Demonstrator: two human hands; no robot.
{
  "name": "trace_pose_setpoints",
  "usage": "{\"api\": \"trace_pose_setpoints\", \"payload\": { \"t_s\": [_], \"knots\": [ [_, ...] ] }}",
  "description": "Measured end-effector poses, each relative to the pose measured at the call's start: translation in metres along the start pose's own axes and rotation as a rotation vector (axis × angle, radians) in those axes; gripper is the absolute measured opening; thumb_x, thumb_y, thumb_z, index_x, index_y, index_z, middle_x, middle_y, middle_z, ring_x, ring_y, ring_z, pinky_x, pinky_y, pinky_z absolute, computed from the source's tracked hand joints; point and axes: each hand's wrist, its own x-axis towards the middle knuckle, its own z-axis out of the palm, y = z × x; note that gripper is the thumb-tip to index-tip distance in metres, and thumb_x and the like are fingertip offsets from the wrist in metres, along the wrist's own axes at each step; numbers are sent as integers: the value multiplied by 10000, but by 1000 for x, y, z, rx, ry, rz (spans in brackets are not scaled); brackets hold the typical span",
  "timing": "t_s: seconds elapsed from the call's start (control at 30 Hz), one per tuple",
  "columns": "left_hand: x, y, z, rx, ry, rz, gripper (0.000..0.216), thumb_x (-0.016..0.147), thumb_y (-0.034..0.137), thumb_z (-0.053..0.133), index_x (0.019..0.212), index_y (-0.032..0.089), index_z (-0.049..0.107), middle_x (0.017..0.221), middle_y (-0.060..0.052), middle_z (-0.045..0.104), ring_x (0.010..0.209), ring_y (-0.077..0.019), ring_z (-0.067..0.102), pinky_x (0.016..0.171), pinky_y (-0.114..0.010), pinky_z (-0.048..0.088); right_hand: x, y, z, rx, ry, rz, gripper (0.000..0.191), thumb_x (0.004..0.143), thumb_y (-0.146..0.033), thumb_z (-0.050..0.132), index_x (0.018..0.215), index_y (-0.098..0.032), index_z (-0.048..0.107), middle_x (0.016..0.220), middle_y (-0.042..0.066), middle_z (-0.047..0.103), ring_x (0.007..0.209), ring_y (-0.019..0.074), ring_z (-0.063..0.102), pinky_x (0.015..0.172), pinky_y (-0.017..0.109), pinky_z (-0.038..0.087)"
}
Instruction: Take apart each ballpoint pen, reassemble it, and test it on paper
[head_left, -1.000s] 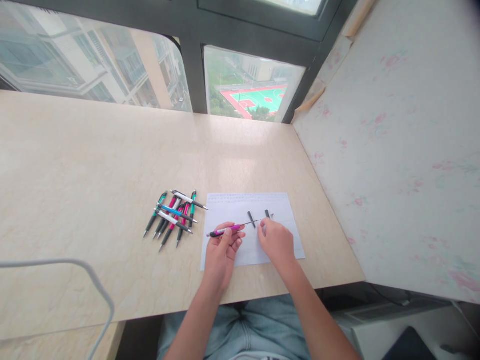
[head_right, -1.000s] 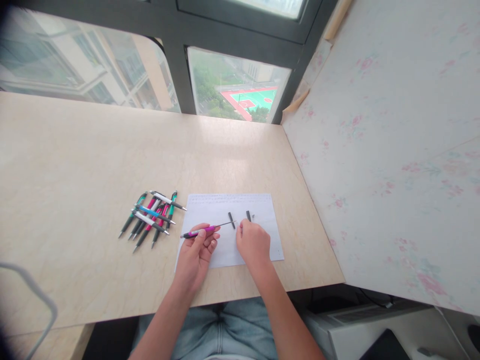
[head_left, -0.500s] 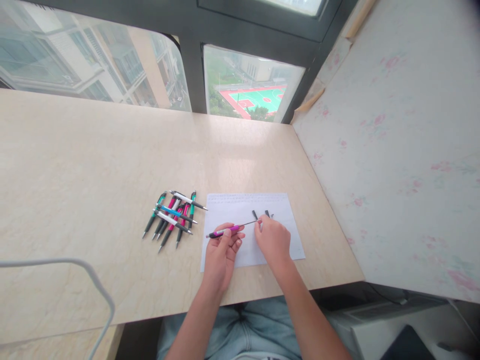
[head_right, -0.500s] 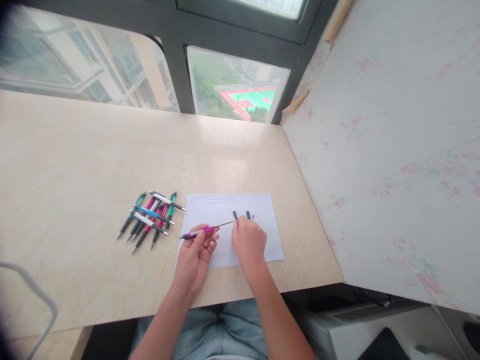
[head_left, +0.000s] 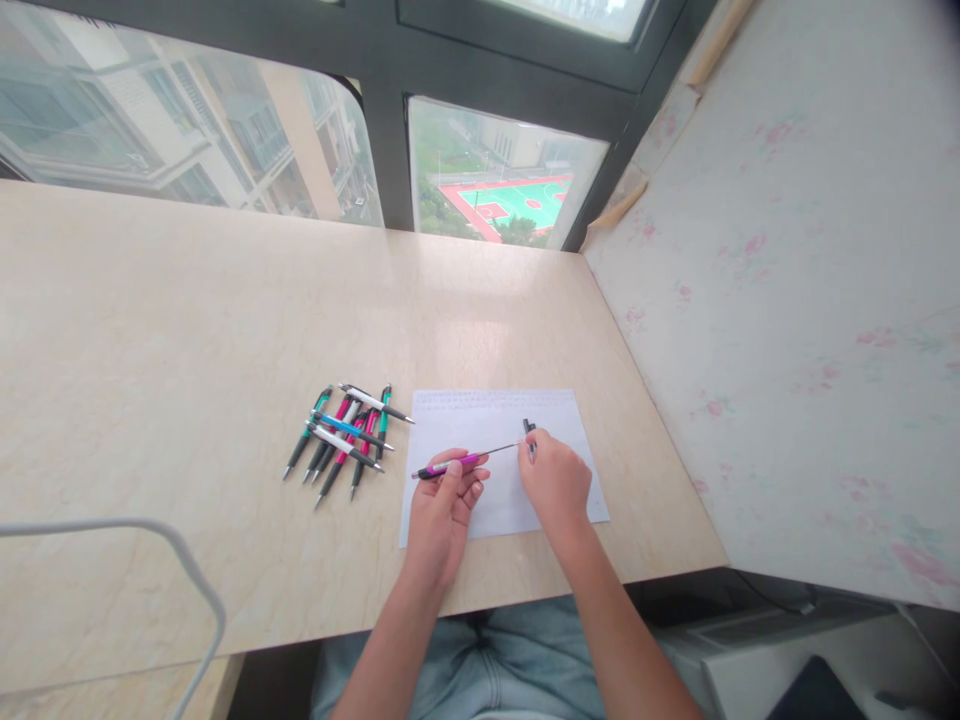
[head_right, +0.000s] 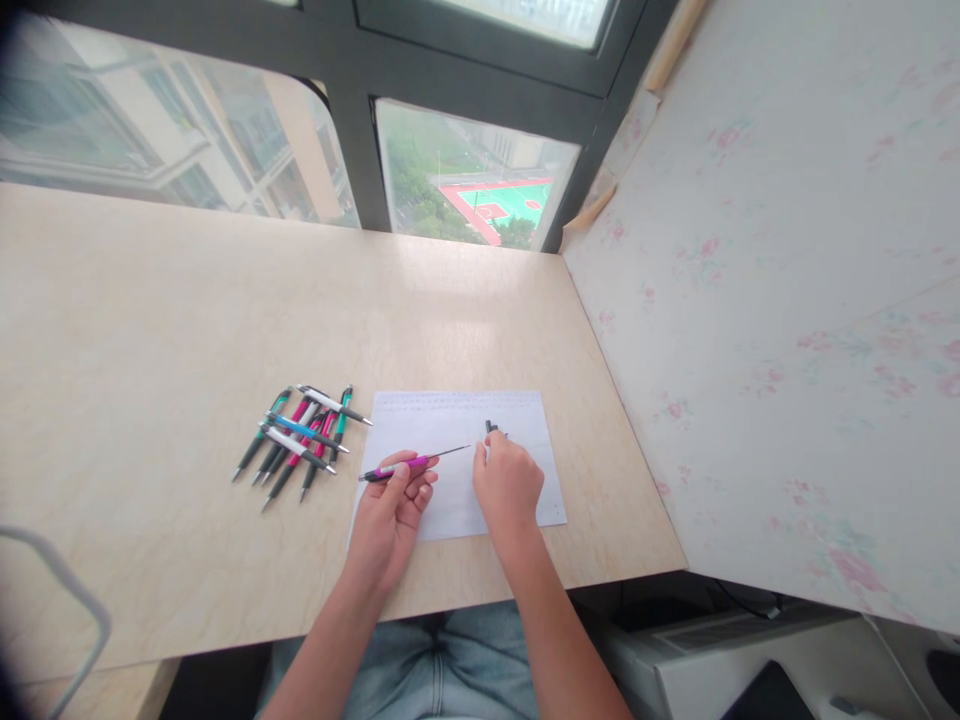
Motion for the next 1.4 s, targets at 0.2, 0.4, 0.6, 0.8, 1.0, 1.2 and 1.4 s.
{"api": "trace_pose_setpoints", "payload": {
  "t_s": [0.2,0.4,0.6,0.8,1.0,1.2,1.4],
  "knots": [
    [-2,1,4,20,10,6,268,793,311,742,993,171,634,941,-99,754,776,-133,699,686,-209,531,-12,18,-6,216,112,-127,214,907,-279,502,1013,-190,665,679,18,646,663,169,606,624,268,398],
    [-7,0,8,129,-64,35,230,813,315,720,969,160,651,893,-93,753,765,-147,698,706,-232,527,-18,25,-35,414,227,-518,276,936,-201,452,1144,-166,630,1066,112,659,985,212,584,835,329,477],
    [-10,0,11,212,-104,49,224,819,323,711,951,147,664,882,-95,747,763,-151,692,713,-241,528,-5,28,-51,159,10,-774,266,977,-189,460,852,-205,695,791,48,663,841,180,573,779,299,449],
    [-7,0,9,139,-31,47,263,791,332,738,968,158,651,918,-99,752,756,-144,695,720,-243,527,-14,53,-52,128,-44,-737,208,953,-192,497,880,-214,691,830,48,671,870,180,585,761,277,439],
    [-5,3,8,50,35,58,285,765,336,761,966,171,646,900,-77,755,742,-126,693,715,-229,525,-38,57,-21,207,25,-406,182,905,-200,495,847,-203,667,784,38,662,768,170,604,700,268,430],
    [-7,3,9,59,16,49,288,770,333,757,976,171,639,905,-80,756,753,-128,696,731,-233,528,-32,21,4,205,140,-227,174,900,-209,500,922,-190,671,823,52,675,815,191,605,682,269,407],
    [-6,2,7,60,10,45,281,779,327,749,979,166,635,897,-80,755,752,-132,697,745,-247,532,-16,7,2,119,179,-114,193,916,-266,506,972,-201,679,875,57,689,844,197,607,623,262,363]
  ]
}}
